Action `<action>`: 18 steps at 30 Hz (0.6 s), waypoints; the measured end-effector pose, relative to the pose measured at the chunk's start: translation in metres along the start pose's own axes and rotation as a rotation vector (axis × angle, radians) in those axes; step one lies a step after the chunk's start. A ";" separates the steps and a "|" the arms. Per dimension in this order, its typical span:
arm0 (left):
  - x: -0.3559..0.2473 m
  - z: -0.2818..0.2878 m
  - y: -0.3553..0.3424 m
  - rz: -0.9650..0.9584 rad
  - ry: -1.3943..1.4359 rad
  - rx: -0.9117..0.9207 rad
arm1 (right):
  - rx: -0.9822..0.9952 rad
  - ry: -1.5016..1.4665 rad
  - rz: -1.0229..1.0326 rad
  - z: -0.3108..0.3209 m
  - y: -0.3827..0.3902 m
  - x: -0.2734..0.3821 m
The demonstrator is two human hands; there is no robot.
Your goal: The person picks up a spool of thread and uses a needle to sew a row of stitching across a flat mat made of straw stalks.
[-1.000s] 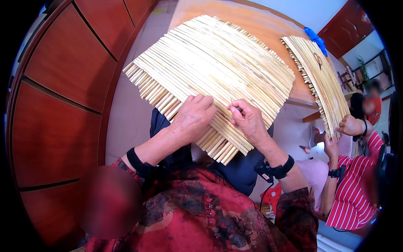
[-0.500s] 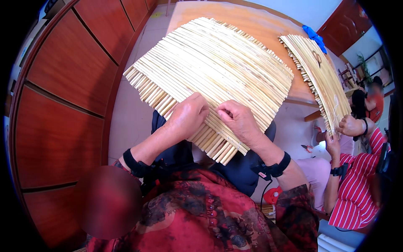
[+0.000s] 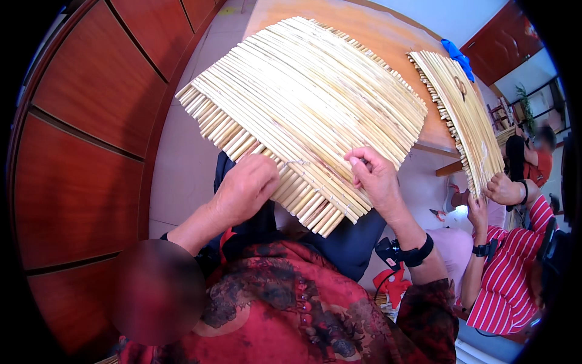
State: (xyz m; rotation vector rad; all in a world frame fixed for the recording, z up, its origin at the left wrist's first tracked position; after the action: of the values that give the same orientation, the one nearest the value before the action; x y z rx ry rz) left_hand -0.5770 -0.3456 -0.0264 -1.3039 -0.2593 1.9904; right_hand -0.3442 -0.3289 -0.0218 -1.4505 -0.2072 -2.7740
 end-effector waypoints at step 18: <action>-0.015 -0.043 0.026 -0.161 -0.332 0.379 | -0.400 -0.164 0.072 0.051 0.027 -0.025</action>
State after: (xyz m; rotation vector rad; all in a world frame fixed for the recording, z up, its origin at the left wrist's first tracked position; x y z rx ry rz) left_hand -0.5485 -0.3839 -0.0493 -0.6937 -0.1276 1.9896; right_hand -0.2865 -0.3508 -0.0111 -1.7232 0.4169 -2.7454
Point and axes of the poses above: each hand's wrist, its own y-axis away from the middle knuckle, its own z-axis out of the back of the hand, x = y × z, the point moved 5 cm from there along -y, towards the middle knuckle, and after that the axes turned 14 degrees about y, right-handed, at the moved point
